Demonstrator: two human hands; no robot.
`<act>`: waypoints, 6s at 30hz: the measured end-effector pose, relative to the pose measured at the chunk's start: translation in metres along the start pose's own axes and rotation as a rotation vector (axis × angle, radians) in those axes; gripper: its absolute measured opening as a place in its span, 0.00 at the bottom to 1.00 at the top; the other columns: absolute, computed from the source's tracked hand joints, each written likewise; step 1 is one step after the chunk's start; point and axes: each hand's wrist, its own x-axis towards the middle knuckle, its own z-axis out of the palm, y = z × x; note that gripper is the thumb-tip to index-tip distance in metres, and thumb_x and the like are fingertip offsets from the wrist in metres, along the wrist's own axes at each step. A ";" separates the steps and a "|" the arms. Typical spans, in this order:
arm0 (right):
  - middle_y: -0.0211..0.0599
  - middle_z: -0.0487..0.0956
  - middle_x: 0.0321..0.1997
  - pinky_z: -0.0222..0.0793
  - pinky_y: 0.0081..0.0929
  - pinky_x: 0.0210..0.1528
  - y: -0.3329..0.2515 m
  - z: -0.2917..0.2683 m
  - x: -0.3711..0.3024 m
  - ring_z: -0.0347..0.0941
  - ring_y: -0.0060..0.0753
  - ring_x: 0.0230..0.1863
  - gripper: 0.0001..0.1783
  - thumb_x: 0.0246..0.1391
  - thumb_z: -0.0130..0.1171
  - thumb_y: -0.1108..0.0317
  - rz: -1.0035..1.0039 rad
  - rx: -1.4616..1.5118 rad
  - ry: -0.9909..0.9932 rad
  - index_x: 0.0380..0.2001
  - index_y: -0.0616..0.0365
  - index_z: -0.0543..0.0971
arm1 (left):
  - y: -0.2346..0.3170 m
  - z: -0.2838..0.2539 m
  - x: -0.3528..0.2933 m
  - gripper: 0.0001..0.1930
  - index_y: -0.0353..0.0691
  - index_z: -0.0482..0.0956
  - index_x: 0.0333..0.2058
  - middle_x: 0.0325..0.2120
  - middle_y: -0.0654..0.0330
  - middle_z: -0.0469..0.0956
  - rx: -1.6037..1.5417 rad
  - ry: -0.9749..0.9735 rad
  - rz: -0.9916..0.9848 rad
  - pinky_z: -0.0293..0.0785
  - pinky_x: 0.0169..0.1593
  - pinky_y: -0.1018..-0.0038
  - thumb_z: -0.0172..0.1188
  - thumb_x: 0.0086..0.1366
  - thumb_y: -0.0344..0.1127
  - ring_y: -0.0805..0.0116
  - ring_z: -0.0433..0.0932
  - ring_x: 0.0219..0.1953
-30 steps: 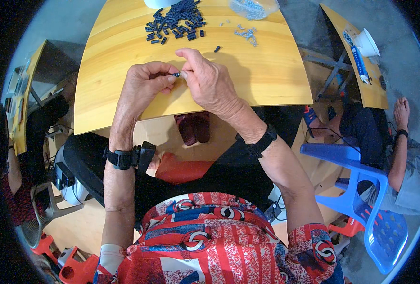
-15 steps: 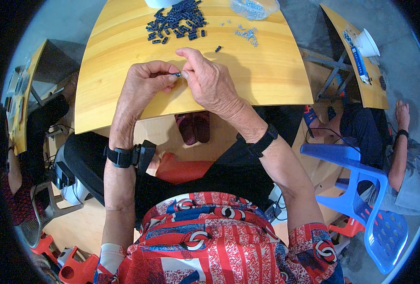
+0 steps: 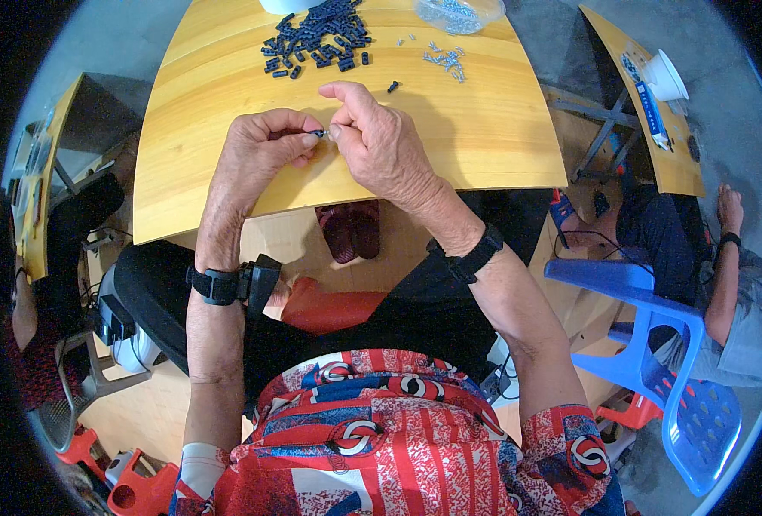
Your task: The person is manually assembling small black plastic components by inserting one part into another.
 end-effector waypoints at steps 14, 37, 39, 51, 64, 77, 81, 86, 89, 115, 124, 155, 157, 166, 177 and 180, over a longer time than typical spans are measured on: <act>0.41 0.78 0.25 0.72 0.37 0.32 0.000 0.003 -0.001 0.77 0.45 0.29 0.17 0.51 0.51 0.74 -0.037 -0.063 0.003 0.46 0.57 0.69 | -0.001 0.002 0.000 0.06 0.31 0.80 0.35 0.25 0.62 0.79 0.001 0.002 0.004 0.71 0.31 0.82 0.60 0.57 0.23 0.79 0.73 0.24; 0.42 0.78 0.26 0.72 0.36 0.34 -0.001 0.002 -0.001 0.77 0.45 0.31 0.18 0.50 0.53 0.75 -0.048 -0.091 0.001 0.47 0.57 0.69 | -0.001 0.012 -0.002 0.08 0.32 0.82 0.32 0.20 0.56 0.80 0.213 0.143 0.157 0.73 0.27 0.78 0.62 0.52 0.26 0.76 0.76 0.21; 0.42 0.78 0.25 0.72 0.35 0.34 -0.001 0.003 0.000 0.77 0.45 0.30 0.17 0.50 0.53 0.75 -0.038 -0.090 0.013 0.45 0.57 0.70 | 0.005 0.011 -0.004 0.08 0.31 0.82 0.34 0.23 0.61 0.80 0.307 0.113 0.124 0.72 0.29 0.81 0.60 0.55 0.23 0.79 0.75 0.24; 0.36 0.79 0.25 0.70 0.21 0.24 0.000 -0.001 -0.002 0.74 0.24 0.20 0.07 0.53 0.55 0.74 0.113 0.206 0.160 0.37 0.63 0.76 | 0.005 0.007 -0.003 0.07 0.33 0.82 0.34 0.23 0.62 0.80 -0.214 0.180 -0.039 0.71 0.28 0.84 0.62 0.58 0.29 0.79 0.75 0.24; 0.41 0.79 0.30 0.72 0.26 0.29 0.000 0.004 -0.003 0.77 0.34 0.27 0.08 0.49 0.55 0.77 -0.040 0.018 0.186 0.35 0.62 0.77 | 0.003 0.011 -0.001 0.07 0.31 0.81 0.34 0.22 0.60 0.79 -0.207 0.133 -0.030 0.73 0.28 0.83 0.62 0.58 0.29 0.78 0.75 0.23; 0.38 0.78 0.34 0.70 0.21 0.38 0.007 0.000 0.004 0.75 0.29 0.36 0.07 0.46 0.56 0.80 -0.057 0.187 0.051 0.30 0.63 0.80 | 0.000 0.014 0.001 0.05 0.30 0.81 0.33 0.24 0.59 0.80 -0.226 0.125 -0.056 0.75 0.30 0.83 0.60 0.58 0.26 0.77 0.77 0.24; 0.38 0.78 0.35 0.71 0.22 0.38 0.007 0.001 0.004 0.76 0.29 0.36 0.07 0.47 0.57 0.79 -0.031 0.265 0.019 0.31 0.63 0.80 | 0.002 0.010 0.001 0.06 0.30 0.80 0.35 0.26 0.58 0.80 -0.265 0.100 -0.088 0.77 0.32 0.82 0.59 0.58 0.25 0.76 0.78 0.25; 0.38 0.78 0.34 0.71 0.23 0.37 0.001 0.000 0.002 0.77 0.32 0.35 0.08 0.47 0.56 0.78 -0.154 0.051 0.090 0.32 0.62 0.81 | 0.001 0.008 0.002 0.07 0.30 0.80 0.36 0.27 0.58 0.80 -0.223 0.076 -0.086 0.77 0.33 0.82 0.59 0.59 0.26 0.76 0.78 0.26; 0.39 0.78 0.33 0.72 0.24 0.36 0.003 -0.008 0.004 0.77 0.33 0.35 0.08 0.47 0.57 0.78 -0.102 0.032 0.154 0.33 0.61 0.81 | 0.000 0.006 0.001 0.07 0.31 0.80 0.36 0.27 0.58 0.80 -0.233 0.064 -0.090 0.77 0.33 0.82 0.59 0.60 0.27 0.76 0.78 0.26; 0.35 0.79 0.29 0.70 0.23 0.29 0.040 -0.045 0.011 0.76 0.27 0.27 0.05 0.49 0.58 0.72 0.198 -0.155 0.093 0.30 0.60 0.78 | 0.005 -0.007 0.001 0.07 0.29 0.78 0.37 0.27 0.55 0.80 -0.536 -0.028 -0.148 0.79 0.36 0.79 0.56 0.63 0.27 0.72 0.79 0.28; 0.33 0.78 0.27 0.70 0.17 0.29 0.000 -0.024 0.014 0.74 0.19 0.25 0.04 0.51 0.56 0.76 0.133 0.186 0.041 0.31 0.64 0.77 | -0.004 -0.003 0.003 0.08 0.30 0.79 0.39 0.28 0.57 0.80 -0.410 -0.081 -0.085 0.77 0.34 0.80 0.56 0.63 0.27 0.74 0.78 0.28; 0.39 0.74 0.26 0.70 0.34 0.29 -0.005 -0.025 0.021 0.73 0.45 0.29 0.09 0.43 0.51 0.80 -0.391 -0.251 -0.139 0.30 0.59 0.76 | -0.001 -0.001 0.000 0.07 0.31 0.81 0.35 0.22 0.61 0.79 -0.178 -0.088 -0.036 0.73 0.28 0.82 0.59 0.59 0.27 0.79 0.74 0.22; 0.39 0.73 0.26 0.70 0.34 0.29 -0.004 -0.025 0.022 0.73 0.45 0.29 0.10 0.43 0.50 0.80 -0.406 -0.248 -0.151 0.30 0.59 0.76 | -0.002 -0.002 0.000 0.07 0.31 0.81 0.35 0.22 0.61 0.79 -0.178 -0.099 -0.033 0.73 0.28 0.82 0.59 0.59 0.27 0.79 0.75 0.22; 0.39 0.76 0.27 0.71 0.31 0.30 -0.001 -0.020 0.017 0.75 0.42 0.29 0.08 0.43 0.55 0.80 -0.341 -0.149 -0.135 0.29 0.60 0.75 | 0.000 -0.004 0.000 0.06 0.31 0.81 0.33 0.21 0.61 0.78 -0.204 -0.135 -0.039 0.73 0.28 0.83 0.60 0.58 0.26 0.79 0.74 0.21; 0.36 0.75 0.25 0.70 0.24 0.26 -0.007 -0.015 0.017 0.74 0.32 0.24 0.06 0.46 0.56 0.81 -0.270 -0.005 -0.088 0.28 0.60 0.77 | 0.001 -0.007 -0.001 0.06 0.31 0.82 0.33 0.20 0.60 0.78 -0.264 -0.155 -0.068 0.72 0.28 0.83 0.59 0.59 0.26 0.78 0.73 0.20; 0.36 0.76 0.25 0.70 0.24 0.26 0.001 -0.017 0.019 0.74 0.30 0.24 0.06 0.46 0.57 0.81 -0.283 -0.004 -0.059 0.29 0.60 0.77 | 0.003 -0.005 0.001 0.06 0.31 0.82 0.34 0.20 0.60 0.78 -0.281 -0.142 -0.060 0.73 0.28 0.83 0.59 0.59 0.26 0.78 0.73 0.20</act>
